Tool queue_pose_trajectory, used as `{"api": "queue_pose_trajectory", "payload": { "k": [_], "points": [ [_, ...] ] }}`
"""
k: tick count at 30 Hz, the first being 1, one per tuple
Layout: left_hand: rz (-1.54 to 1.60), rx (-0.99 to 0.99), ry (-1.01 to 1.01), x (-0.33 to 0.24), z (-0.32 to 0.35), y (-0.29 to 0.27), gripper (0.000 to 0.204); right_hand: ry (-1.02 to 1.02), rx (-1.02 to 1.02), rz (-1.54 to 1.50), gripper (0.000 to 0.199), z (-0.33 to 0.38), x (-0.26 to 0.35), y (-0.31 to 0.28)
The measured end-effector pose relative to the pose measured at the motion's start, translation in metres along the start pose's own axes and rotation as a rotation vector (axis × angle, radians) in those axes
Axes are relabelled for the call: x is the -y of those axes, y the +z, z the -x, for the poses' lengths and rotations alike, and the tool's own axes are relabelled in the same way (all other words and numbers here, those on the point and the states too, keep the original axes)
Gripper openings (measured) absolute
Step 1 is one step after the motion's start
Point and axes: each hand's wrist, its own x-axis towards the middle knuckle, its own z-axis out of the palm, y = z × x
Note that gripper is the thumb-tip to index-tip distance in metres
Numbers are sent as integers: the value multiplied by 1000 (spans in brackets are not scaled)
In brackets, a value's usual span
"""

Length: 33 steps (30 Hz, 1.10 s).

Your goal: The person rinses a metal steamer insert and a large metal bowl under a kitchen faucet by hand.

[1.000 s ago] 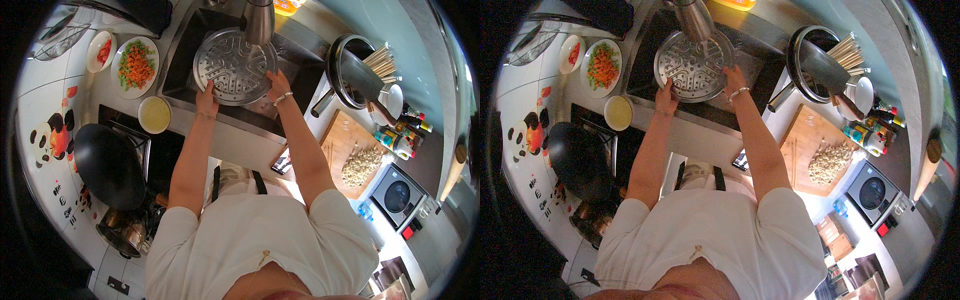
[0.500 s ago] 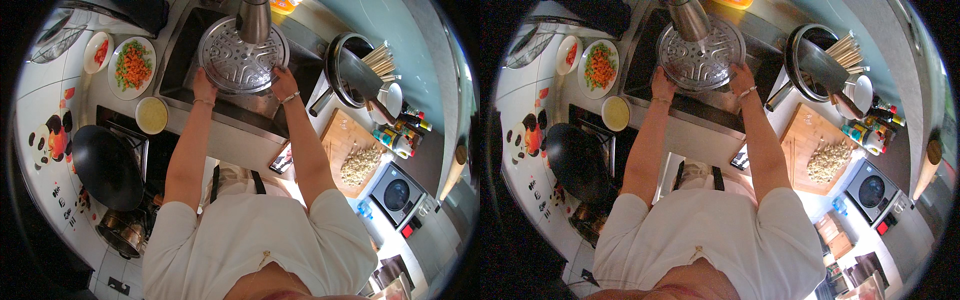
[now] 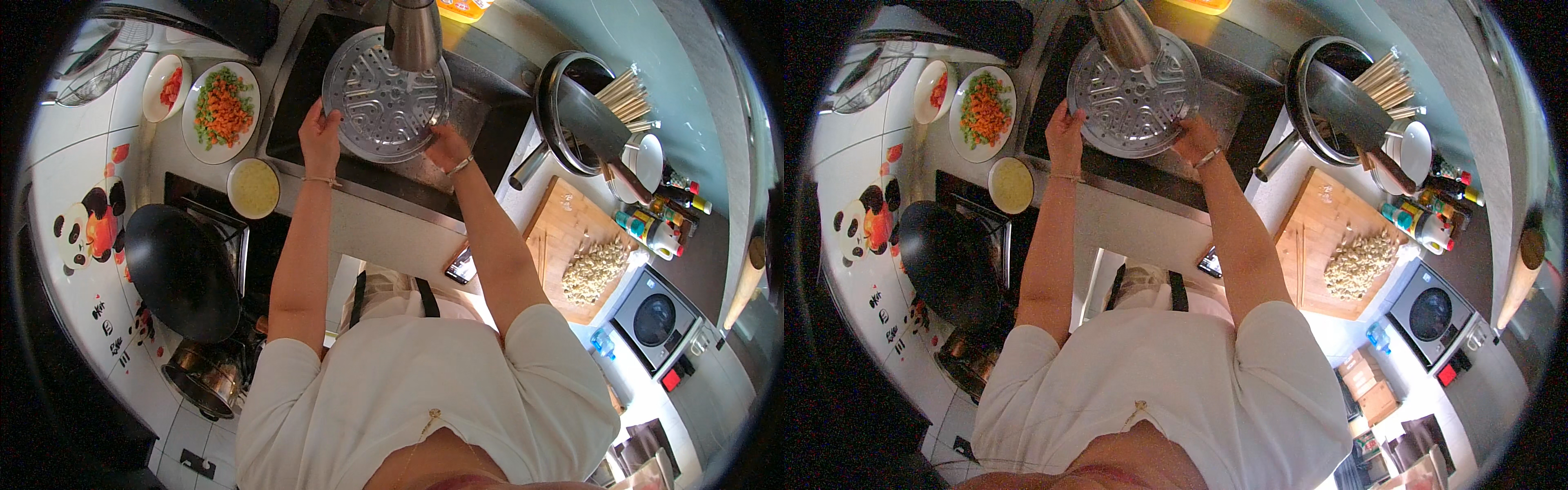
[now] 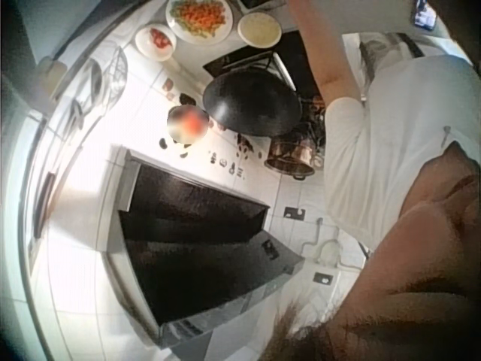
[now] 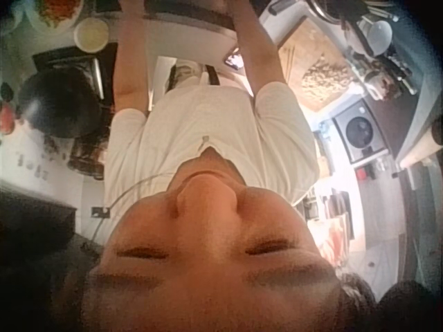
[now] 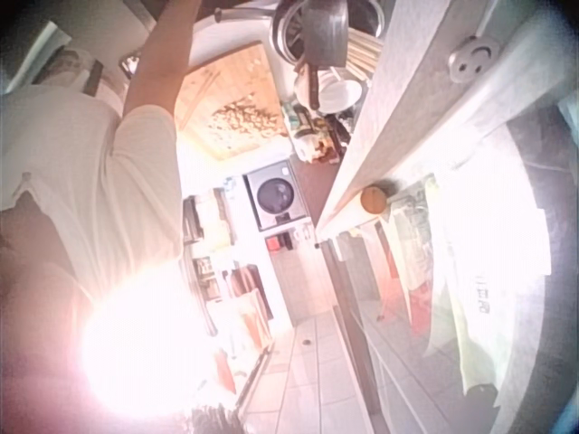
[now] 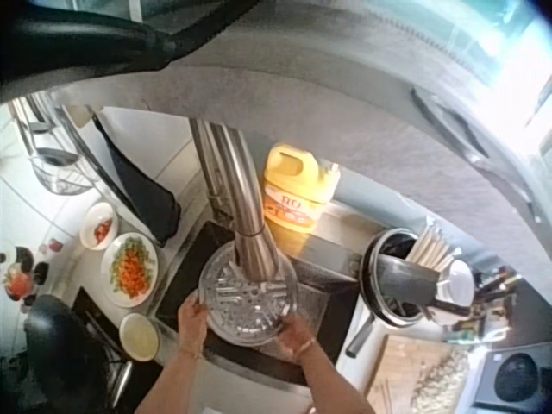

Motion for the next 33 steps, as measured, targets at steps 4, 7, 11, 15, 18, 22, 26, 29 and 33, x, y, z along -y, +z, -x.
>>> {"api": "queue_pose_trajectory", "payload": {
  "k": [4,7,11,15,18,22,26,29,33],
  "points": [
    [-241,-139,-64,7,-2,-9,29,6,-76,12,39,18,-6,1],
    [-194,-168,-161,33,-5,-23,31,4,-205,29,31,41,-4,28],
    [54,-47,-337,49,-11,-19,34,-62,-202,1,32,57,2,29],
    [-324,87,-149,64,-1,-5,39,-145,-296,72,34,68,6,45],
    [-639,138,30,67,5,17,42,-223,-249,125,35,68,7,32],
    [-548,92,230,55,8,62,38,-317,-236,207,35,70,6,43],
    [-66,234,20,-2,-9,105,38,-347,-252,251,34,70,13,57],
    [151,469,-30,-13,-28,118,43,-389,-248,437,33,69,20,52],
    [277,460,-181,29,-63,123,26,-615,-100,951,33,53,34,40]
  ]
}}
